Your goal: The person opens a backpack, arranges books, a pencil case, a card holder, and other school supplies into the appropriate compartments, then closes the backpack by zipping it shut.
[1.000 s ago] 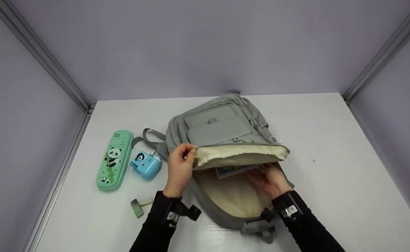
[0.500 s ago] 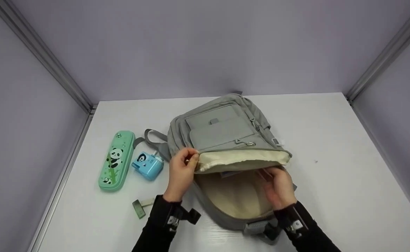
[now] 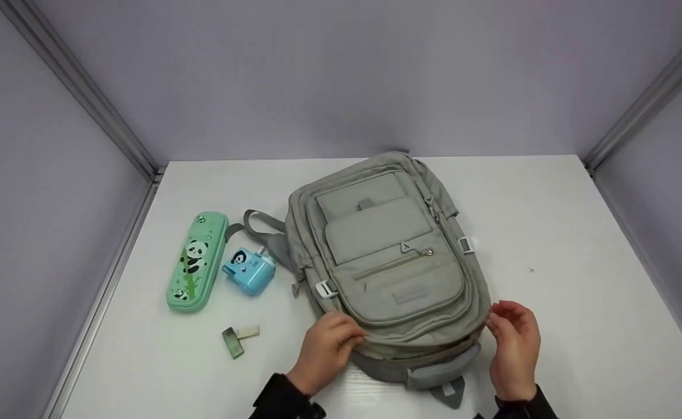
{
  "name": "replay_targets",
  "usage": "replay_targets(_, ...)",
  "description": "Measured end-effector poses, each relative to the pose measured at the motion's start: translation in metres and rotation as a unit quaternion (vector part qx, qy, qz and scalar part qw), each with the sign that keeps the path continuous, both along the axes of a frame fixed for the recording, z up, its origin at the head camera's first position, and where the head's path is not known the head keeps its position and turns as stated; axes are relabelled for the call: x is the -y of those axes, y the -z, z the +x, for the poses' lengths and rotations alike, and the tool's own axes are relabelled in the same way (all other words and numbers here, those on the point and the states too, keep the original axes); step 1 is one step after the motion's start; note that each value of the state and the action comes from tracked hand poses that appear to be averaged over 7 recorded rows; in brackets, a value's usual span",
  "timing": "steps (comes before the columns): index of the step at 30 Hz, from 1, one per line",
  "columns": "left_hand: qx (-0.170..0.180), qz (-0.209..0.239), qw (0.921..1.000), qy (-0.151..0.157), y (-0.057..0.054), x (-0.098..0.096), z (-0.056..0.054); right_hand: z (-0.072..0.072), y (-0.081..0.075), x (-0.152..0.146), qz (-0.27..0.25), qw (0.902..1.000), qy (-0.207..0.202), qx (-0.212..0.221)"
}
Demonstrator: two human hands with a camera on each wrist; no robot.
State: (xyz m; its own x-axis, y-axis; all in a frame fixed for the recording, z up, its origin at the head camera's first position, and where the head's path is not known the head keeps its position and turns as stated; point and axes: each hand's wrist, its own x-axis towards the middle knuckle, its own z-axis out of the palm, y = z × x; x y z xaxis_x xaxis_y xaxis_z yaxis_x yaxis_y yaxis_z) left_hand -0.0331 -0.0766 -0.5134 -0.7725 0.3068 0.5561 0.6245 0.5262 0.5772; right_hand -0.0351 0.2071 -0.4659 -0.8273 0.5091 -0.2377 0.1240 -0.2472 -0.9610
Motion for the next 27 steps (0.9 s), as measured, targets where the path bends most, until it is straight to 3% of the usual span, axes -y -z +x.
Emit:
replay_targets(5,0.020,-0.013,0.9996,0.015,0.019,0.003,0.011,0.003,0.009,-0.002,0.065,0.9969,-0.040,0.020)
replay_targets(7,0.038,-0.001,0.9987,0.033,0.019,0.007,0.012,0.005,0.013,-0.001,0.093,0.9930,-0.063,0.037)
replay_targets(9,0.048,0.012,0.9984,0.028,0.017,0.013,0.007,0.006,0.015,0.000,0.128,0.9868,-0.084,0.054)
replay_targets(11,0.053,0.017,0.9982,-0.024,0.012,0.020,-0.003,0.006,0.017,0.001,0.161,0.9796,-0.100,0.066)
replay_targets(13,0.066,-0.002,0.9909,-0.117,0.007,0.028,-0.017,0.007,0.019,0.002,0.197,0.9720,-0.110,0.066)
replay_targets(15,0.101,-0.040,0.9707,-0.215,0.003,0.034,-0.032,0.009,0.020,0.003,0.236,0.9634,-0.116,0.051)
replay_targets(16,0.128,-0.063,0.9582,-0.248,0.002,0.036,-0.038,0.010,0.021,0.004,0.261,0.9573,-0.120,0.035)
replay_targets(18,0.177,-0.114,0.9359,-0.282,0.001,0.039,-0.049,0.013,0.025,0.005,0.322,0.9375,-0.131,-0.008)
replay_targets(20,0.213,-0.152,0.9224,-0.284,0.001,0.039,-0.055,0.015,0.031,0.006,0.388,0.9063,-0.152,-0.069)
replay_targets(24,0.229,-0.188,0.9121,-0.283,0.007,0.038,-0.062,0.018,0.044,0.002,0.492,0.8188,-0.240,-0.173)
replay_targets(27,0.222,-0.183,0.9115,-0.294,0.011,0.038,-0.067,0.020,0.050,0.000,0.545,0.7560,-0.298,-0.208)
